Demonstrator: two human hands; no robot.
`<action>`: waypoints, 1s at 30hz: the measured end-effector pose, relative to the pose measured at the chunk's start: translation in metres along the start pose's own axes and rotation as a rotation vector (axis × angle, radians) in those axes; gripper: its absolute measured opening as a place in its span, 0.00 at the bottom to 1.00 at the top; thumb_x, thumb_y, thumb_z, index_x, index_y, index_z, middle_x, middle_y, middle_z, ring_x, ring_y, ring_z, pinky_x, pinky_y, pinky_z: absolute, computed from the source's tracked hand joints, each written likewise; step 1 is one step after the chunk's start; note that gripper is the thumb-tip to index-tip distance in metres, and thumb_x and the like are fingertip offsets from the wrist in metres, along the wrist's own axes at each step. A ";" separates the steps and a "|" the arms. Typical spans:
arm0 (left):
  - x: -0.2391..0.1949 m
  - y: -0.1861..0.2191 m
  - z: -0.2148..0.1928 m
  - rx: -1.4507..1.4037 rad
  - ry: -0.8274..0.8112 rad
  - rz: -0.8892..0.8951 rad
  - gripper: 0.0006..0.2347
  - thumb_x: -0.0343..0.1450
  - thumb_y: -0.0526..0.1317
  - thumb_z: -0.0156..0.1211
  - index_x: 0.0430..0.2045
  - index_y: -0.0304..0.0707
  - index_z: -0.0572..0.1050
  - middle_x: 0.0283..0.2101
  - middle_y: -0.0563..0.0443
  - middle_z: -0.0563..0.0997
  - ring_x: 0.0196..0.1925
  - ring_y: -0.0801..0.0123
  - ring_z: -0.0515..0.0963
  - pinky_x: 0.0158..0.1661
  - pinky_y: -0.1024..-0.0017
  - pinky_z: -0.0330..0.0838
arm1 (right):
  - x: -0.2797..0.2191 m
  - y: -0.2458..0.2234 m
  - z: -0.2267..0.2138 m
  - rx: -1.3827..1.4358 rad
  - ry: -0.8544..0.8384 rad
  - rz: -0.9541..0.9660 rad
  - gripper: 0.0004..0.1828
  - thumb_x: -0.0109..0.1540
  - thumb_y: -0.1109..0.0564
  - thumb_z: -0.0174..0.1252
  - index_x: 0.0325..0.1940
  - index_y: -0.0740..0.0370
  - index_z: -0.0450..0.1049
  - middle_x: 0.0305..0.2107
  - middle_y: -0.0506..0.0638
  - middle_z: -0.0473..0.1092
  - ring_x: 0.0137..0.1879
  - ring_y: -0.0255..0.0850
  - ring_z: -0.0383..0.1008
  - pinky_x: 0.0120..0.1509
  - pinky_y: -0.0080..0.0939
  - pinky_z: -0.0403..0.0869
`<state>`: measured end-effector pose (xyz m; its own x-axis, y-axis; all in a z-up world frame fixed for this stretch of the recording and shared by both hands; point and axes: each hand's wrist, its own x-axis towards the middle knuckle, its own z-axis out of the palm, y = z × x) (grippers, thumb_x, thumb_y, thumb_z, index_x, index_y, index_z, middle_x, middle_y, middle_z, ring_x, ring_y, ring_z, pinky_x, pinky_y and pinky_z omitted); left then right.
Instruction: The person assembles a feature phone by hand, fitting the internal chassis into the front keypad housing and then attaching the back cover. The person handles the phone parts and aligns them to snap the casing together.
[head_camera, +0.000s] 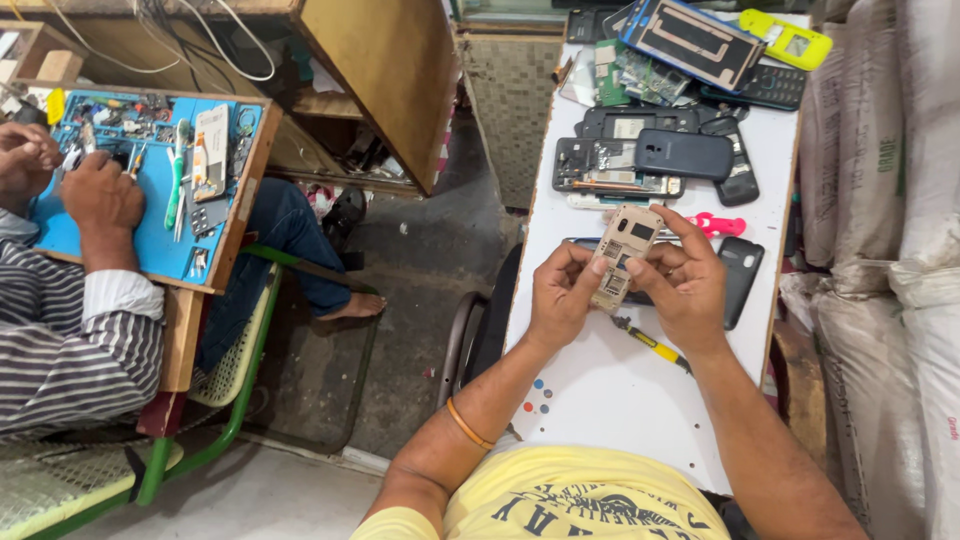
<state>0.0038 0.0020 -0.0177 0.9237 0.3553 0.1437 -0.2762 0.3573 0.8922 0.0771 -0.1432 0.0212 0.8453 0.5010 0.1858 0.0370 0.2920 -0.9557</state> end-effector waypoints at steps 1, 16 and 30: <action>0.000 -0.002 -0.002 0.024 0.001 0.011 0.09 0.77 0.41 0.59 0.32 0.35 0.72 0.30 0.55 0.80 0.30 0.83 0.76 0.29 0.81 0.72 | 0.000 0.003 -0.001 -0.010 0.003 0.009 0.35 0.65 0.64 0.61 0.75 0.68 0.59 0.43 0.57 0.77 0.46 0.35 0.78 0.50 0.35 0.78; -0.001 0.000 -0.004 0.039 0.072 0.121 0.13 0.78 0.44 0.58 0.25 0.40 0.67 0.23 0.61 0.73 0.26 0.87 0.67 0.26 0.81 0.61 | -0.002 0.019 -0.001 -0.065 -0.143 0.152 0.18 0.68 0.58 0.58 0.58 0.73 0.72 0.42 0.51 0.77 0.45 0.31 0.77 0.48 0.30 0.76; -0.002 -0.005 -0.001 -0.004 0.174 0.119 0.13 0.79 0.46 0.59 0.29 0.38 0.69 0.25 0.61 0.73 0.25 0.87 0.68 0.25 0.84 0.62 | -0.007 0.024 0.000 -0.173 -0.189 0.161 0.18 0.65 0.61 0.62 0.58 0.71 0.72 0.41 0.51 0.76 0.42 0.31 0.75 0.44 0.32 0.77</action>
<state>0.0034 0.0007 -0.0226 0.8248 0.5387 0.1719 -0.3821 0.3069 0.8717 0.0719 -0.1398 -0.0033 0.7341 0.6770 0.0525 0.0146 0.0615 -0.9980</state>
